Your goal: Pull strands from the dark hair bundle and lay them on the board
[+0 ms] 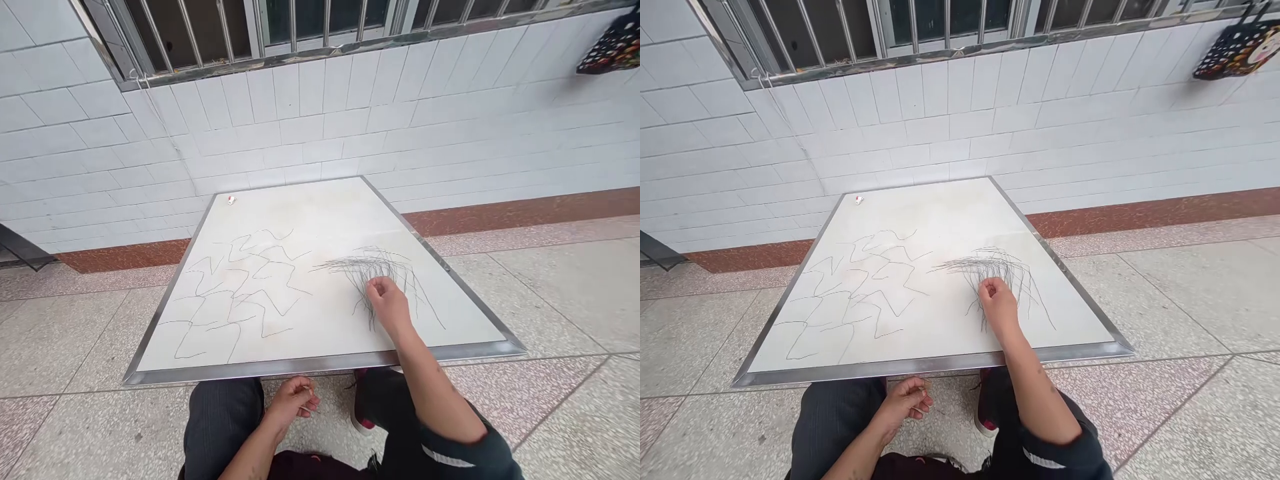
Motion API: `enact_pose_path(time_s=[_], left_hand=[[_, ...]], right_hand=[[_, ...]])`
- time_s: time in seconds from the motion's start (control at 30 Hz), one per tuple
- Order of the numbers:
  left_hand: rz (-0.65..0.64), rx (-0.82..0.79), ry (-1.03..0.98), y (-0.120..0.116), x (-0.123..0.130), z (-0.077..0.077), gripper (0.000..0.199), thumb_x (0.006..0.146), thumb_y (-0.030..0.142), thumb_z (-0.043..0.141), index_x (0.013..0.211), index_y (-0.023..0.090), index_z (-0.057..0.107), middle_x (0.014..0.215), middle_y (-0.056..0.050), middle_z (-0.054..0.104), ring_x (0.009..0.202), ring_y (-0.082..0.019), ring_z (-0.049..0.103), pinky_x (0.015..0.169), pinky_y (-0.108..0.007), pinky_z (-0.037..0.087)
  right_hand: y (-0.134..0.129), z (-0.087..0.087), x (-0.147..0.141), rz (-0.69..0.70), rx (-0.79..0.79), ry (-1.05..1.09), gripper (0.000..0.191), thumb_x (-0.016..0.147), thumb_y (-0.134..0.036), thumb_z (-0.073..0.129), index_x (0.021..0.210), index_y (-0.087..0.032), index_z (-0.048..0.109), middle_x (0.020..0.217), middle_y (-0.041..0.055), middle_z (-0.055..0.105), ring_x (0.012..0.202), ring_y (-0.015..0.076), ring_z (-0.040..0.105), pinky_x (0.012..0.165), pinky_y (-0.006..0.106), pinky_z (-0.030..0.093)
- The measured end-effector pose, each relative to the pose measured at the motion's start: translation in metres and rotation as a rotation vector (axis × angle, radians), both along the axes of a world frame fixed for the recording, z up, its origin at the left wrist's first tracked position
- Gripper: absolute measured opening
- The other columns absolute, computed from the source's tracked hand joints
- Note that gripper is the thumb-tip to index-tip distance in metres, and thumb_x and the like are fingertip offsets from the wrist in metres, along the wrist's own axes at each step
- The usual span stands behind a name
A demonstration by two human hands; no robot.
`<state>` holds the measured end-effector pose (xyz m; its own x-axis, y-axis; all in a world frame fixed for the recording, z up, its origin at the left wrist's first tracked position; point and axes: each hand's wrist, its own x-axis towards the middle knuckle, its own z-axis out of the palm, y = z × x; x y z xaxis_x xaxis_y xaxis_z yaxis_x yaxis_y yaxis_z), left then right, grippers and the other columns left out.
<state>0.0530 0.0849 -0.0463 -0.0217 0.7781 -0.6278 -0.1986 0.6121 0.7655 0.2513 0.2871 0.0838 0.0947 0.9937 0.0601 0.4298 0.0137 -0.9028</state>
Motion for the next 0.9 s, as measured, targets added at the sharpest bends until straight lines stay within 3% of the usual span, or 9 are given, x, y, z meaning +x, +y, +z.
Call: enact_pose_path(time_s=[0.1,0.23,0.43,0.5,0.63,0.73,0.83,0.9], left_hand=[[-0.02,0.006,0.008,0.002,-0.001,0.003,0.046,0.06,0.051,0.072,0.091,0.019,0.061,0.076,-0.003,0.069,0.067,-0.015,0.062,0.061,-0.025,0.043],[-0.048,0.014,0.014,0.004,-0.003,0.002,0.05,0.058,0.055,0.072,0.09,0.019,0.061,0.075,-0.002,0.068,0.068,-0.015,0.061,0.06,-0.025,0.043],[-0.026,0.018,0.007,0.005,-0.005,-0.006,0.052,0.056,0.057,0.073,0.089,0.019,0.062,0.076,-0.003,0.069,0.068,-0.015,0.062,0.059,-0.024,0.042],[-0.044,0.011,0.014,0.005,-0.006,-0.008,0.053,0.055,0.059,0.073,0.09,0.02,0.063,0.076,-0.003,0.069,0.069,-0.016,0.062,0.059,-0.024,0.043],[-0.06,0.015,0.039,0.007,-0.008,-0.015,0.055,0.055,0.062,0.071,0.091,0.022,0.064,0.076,-0.002,0.069,0.069,-0.015,0.062,0.06,-0.023,0.045],[-0.072,0.016,0.052,0.008,-0.008,-0.018,0.056,0.054,0.064,0.071,0.091,0.022,0.064,0.075,-0.002,0.068,0.068,-0.015,0.062,0.058,-0.024,0.045],[-0.151,0.062,0.062,0.008,-0.003,-0.012,0.054,0.056,0.062,0.071,0.091,0.022,0.065,0.074,-0.001,0.067,0.068,-0.015,0.061,0.057,-0.024,0.044],[-0.243,0.121,0.069,0.006,0.003,0.002,0.05,0.058,0.06,0.071,0.089,0.021,0.066,0.075,-0.002,0.067,0.069,-0.016,0.061,0.057,-0.024,0.043]], right_hand=[[0.003,-0.002,-0.003,-0.029,0.098,0.069,0.019,0.072,-0.038,0.053,0.076,-0.02,0.057,0.085,0.0041,0.056,0.062,0.0133,0.048,0.058,0.027,0.039],[0.008,-0.007,-0.007,0.007,0.091,0.305,0.021,0.075,-0.041,0.053,0.08,-0.02,0.051,0.073,0.0006,0.056,0.054,0.0116,0.043,0.05,0.025,0.035],[0.011,-0.007,-0.01,0.097,0.127,0.461,0.023,0.078,-0.038,0.051,0.093,-0.021,0.045,0.079,0.0022,0.06,0.061,0.0128,0.051,0.052,0.024,0.041],[0.01,-0.005,-0.011,0.096,0.177,0.446,0.026,0.081,-0.038,0.049,0.099,-0.021,0.047,0.081,0.0026,0.059,0.067,0.0142,0.054,0.057,0.026,0.043],[0.003,-0.001,-0.011,0.068,0.352,0.2,0.023,0.087,-0.034,0.042,0.101,-0.02,0.054,0.093,0.0062,0.06,0.083,0.0172,0.056,0.071,0.03,0.044],[-0.005,0.004,-0.013,0.125,0.426,0.096,0.023,0.088,-0.031,0.039,0.099,-0.02,0.056,0.088,0.0056,0.06,0.081,0.0177,0.055,0.073,0.031,0.042],[-0.015,0.011,-0.014,0.227,0.378,0.176,0.022,0.09,-0.032,0.04,0.101,-0.021,0.055,0.078,0.0021,0.058,0.066,0.0147,0.05,0.064,0.029,0.039],[-0.022,0.019,-0.015,0.328,0.288,0.337,0.021,0.09,-0.035,0.041,0.1,-0.022,0.054,0.074,0.0,0.055,0.058,0.0124,0.045,0.059,0.027,0.036]])
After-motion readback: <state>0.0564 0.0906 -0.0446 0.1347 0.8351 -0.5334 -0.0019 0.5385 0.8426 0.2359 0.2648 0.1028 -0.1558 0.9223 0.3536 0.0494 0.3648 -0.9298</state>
